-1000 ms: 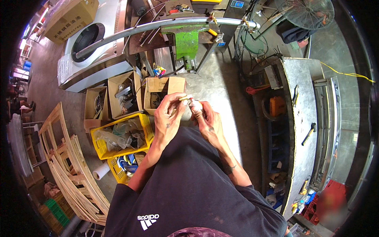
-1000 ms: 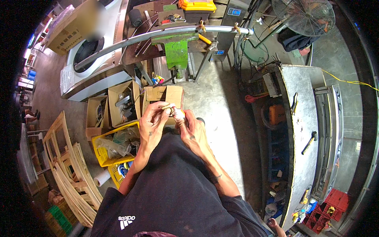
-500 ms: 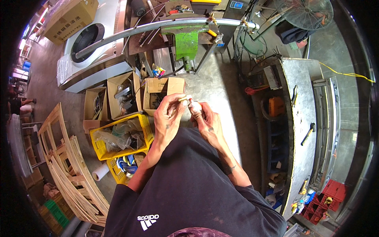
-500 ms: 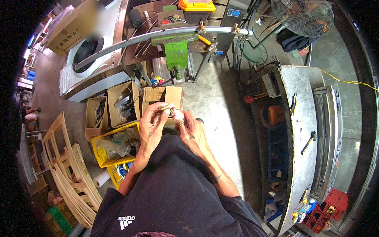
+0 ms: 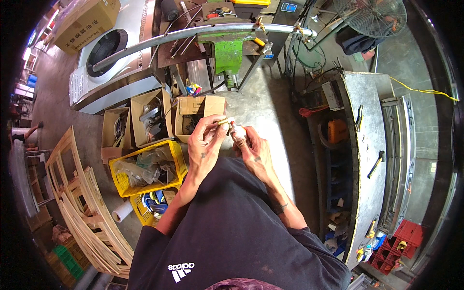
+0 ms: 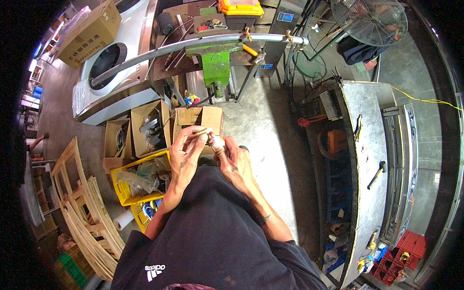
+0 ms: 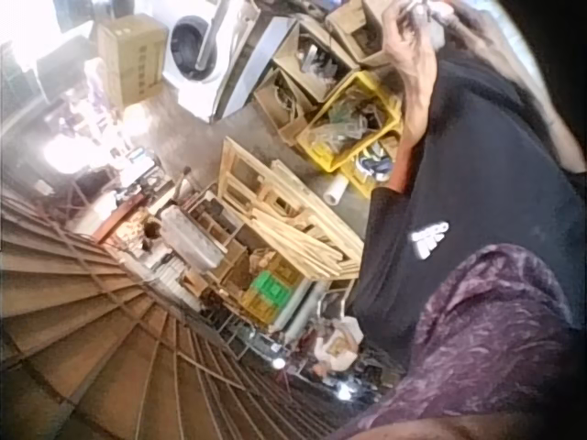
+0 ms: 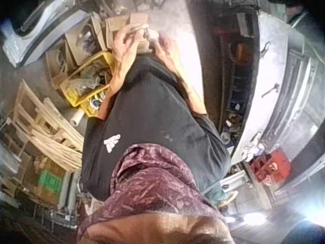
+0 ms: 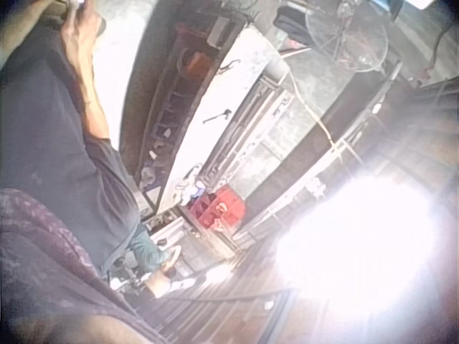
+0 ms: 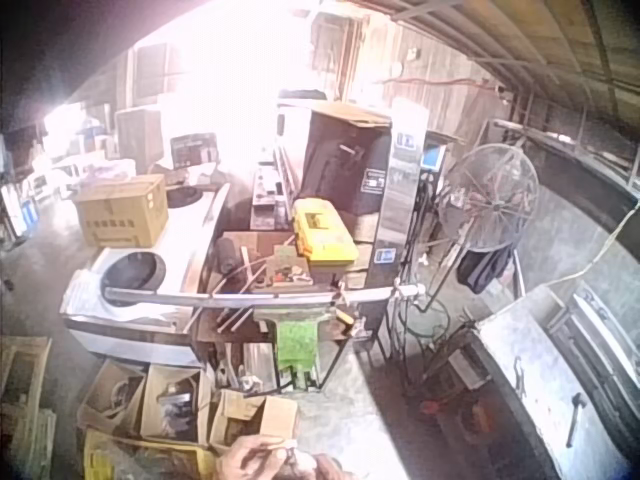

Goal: The person uses pliers to manipulate and secure small metal components onto a long metal bar clamped in a vise. He applies a substance from a small bottle to the components and continues to adjust them with pliers while a coworker works nearby.

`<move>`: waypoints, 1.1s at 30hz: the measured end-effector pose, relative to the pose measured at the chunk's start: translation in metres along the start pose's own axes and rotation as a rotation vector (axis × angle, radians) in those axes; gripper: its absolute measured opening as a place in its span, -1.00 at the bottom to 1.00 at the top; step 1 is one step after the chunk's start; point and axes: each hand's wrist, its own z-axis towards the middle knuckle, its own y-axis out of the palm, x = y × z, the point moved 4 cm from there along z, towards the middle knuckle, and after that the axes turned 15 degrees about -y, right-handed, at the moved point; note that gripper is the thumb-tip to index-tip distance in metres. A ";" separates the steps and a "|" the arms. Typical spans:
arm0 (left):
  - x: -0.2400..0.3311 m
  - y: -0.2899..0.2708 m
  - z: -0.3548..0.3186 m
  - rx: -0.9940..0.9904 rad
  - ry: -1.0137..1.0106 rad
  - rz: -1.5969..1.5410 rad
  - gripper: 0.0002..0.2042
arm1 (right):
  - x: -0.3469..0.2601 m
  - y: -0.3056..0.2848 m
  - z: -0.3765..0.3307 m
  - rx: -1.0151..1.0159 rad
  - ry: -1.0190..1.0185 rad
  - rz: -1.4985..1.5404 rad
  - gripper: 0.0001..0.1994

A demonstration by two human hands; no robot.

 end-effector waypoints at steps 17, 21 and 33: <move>-0.012 -0.018 0.007 -0.053 -0.317 -0.398 -0.78 | 0.003 -0.010 0.002 -0.127 0.146 -0.168 -0.58; -0.023 -0.024 0.015 -0.135 -0.495 -0.633 -0.76 | 0.027 -0.011 -0.004 -0.006 0.103 0.004 -0.58; -0.064 0.038 0.056 -0.234 -0.632 -0.485 -0.72 | 0.273 -0.099 -0.038 0.454 0.671 0.799 -0.77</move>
